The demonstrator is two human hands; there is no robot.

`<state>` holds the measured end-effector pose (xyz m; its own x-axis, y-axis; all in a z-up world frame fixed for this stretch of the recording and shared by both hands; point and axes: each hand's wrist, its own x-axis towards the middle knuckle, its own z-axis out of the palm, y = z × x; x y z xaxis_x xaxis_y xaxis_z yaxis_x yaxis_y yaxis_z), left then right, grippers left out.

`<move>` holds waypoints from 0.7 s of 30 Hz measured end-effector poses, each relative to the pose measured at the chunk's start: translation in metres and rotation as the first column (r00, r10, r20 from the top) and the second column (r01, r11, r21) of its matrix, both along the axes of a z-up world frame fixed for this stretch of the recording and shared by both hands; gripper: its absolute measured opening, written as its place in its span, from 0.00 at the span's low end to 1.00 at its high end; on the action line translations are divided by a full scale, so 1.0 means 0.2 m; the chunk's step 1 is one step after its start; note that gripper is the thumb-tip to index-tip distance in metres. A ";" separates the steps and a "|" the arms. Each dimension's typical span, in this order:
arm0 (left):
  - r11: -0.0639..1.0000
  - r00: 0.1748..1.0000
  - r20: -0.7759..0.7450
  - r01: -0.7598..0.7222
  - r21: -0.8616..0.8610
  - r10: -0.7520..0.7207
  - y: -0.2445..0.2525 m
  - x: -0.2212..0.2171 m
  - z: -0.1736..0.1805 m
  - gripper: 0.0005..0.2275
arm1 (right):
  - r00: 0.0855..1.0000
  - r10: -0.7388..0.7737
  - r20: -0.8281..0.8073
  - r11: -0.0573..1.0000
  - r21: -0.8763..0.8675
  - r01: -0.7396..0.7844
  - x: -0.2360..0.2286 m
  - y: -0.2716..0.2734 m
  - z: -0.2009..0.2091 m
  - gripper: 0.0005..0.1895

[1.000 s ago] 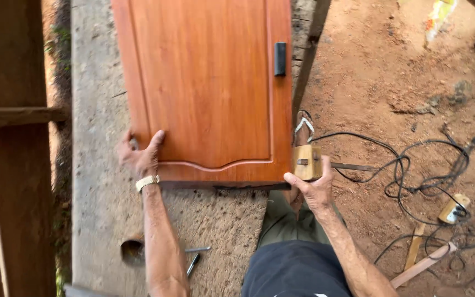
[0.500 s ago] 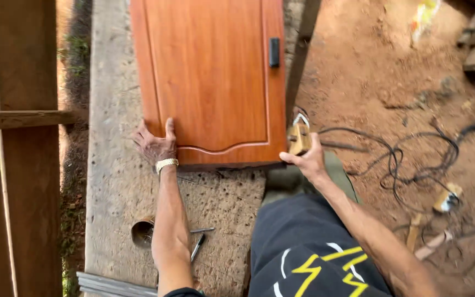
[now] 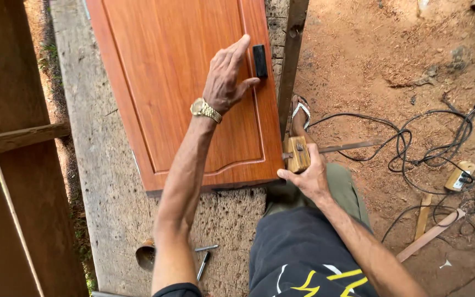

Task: The person positions a long metal strip along the edge of a wooden cabinet door on a workbench, marks hole positions, drills pilot holes through the strip with a corded electric drill, then hammers nails through the strip to fasten it to the door, holding the strip aligned while striking.

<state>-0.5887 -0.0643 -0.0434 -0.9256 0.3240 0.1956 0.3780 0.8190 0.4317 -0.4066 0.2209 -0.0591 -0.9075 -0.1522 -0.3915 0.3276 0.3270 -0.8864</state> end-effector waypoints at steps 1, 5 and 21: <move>1.000 1.000 0.007 0.004 0.005 -0.004 0.00 -0.04 0.00 0.43 | 1.000 -0.004 0.007 1.000 0.005 0.004 0.00 0.00 0.00 0.42; 0.989 0.985 0.098 0.143 -0.042 -0.139 -0.04 -0.11 -0.03 0.41 | 1.000 -0.024 0.004 1.000 0.014 0.024 -0.02 -0.01 0.01 0.40; 0.988 0.997 0.068 -0.055 0.143 0.046 0.15 -0.11 0.04 0.36 | 0.949 0.008 0.315 1.000 0.004 -0.010 -0.06 -0.01 -0.03 0.39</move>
